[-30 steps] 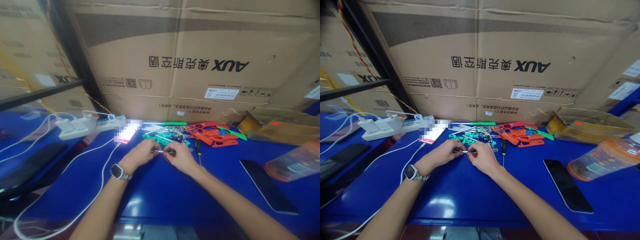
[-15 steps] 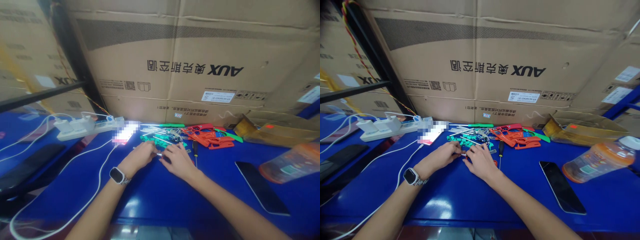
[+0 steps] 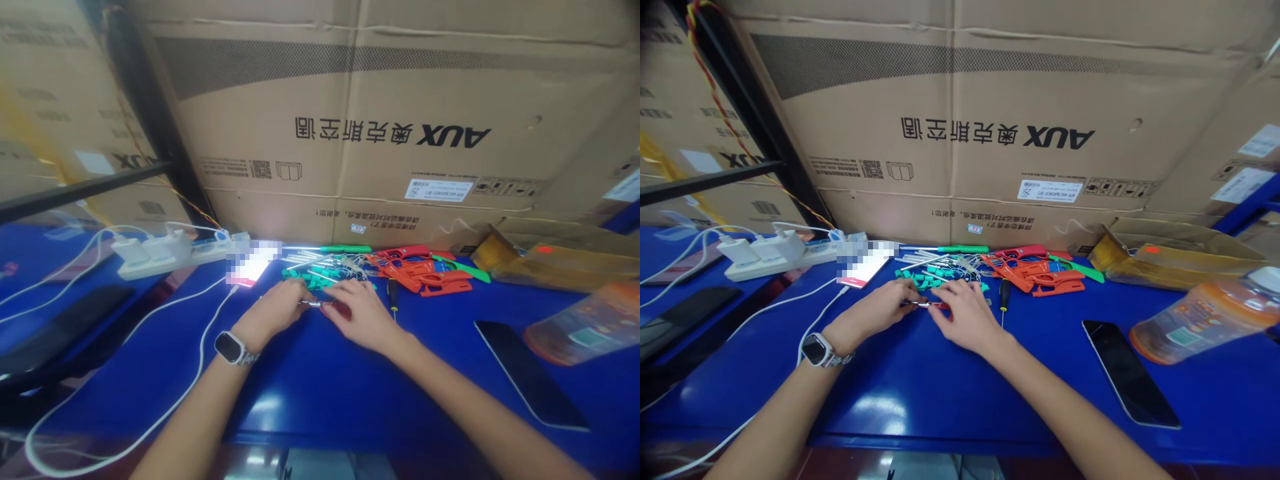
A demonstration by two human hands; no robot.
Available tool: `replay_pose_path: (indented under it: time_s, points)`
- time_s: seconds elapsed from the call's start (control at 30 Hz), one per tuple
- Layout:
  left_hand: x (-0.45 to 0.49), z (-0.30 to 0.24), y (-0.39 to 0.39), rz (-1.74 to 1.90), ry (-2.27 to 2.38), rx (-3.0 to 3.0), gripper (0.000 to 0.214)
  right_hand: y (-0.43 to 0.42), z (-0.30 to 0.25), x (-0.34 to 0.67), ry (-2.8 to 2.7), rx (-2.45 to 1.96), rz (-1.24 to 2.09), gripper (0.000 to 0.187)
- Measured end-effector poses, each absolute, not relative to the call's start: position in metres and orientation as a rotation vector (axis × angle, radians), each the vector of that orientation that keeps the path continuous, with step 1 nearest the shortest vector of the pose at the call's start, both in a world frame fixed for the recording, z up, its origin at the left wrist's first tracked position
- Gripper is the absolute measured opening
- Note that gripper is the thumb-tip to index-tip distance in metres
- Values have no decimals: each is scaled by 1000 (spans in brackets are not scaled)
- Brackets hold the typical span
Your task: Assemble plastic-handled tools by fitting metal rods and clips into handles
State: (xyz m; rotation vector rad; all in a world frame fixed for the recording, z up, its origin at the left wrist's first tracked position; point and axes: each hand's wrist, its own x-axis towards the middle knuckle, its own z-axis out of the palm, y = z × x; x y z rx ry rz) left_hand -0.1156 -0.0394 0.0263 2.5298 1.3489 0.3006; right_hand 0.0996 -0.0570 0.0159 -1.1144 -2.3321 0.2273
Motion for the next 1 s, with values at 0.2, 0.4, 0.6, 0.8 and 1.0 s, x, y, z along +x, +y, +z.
replay_pose_path:
  time_s: [0.2,0.4,0.6,0.8,1.0]
  points:
    - [-113,33,-44,332,1396,2538,33,-45,31,157,-2153,-1153,405,30]
    - [-102,39,-39,434,1299,2497,25,-56,26,160,-2196,-1300,338,8]
    - [-92,44,-24,235,1421,2360,14,-50,24,132,-2291,-1411,270,6]
    - [-105,39,-29,499,1326,2287,19,-50,22,145,-2097,-1156,550,11]
    - [-100,46,-40,849,1147,2235,16,-53,31,153,-2122,-906,519,12]
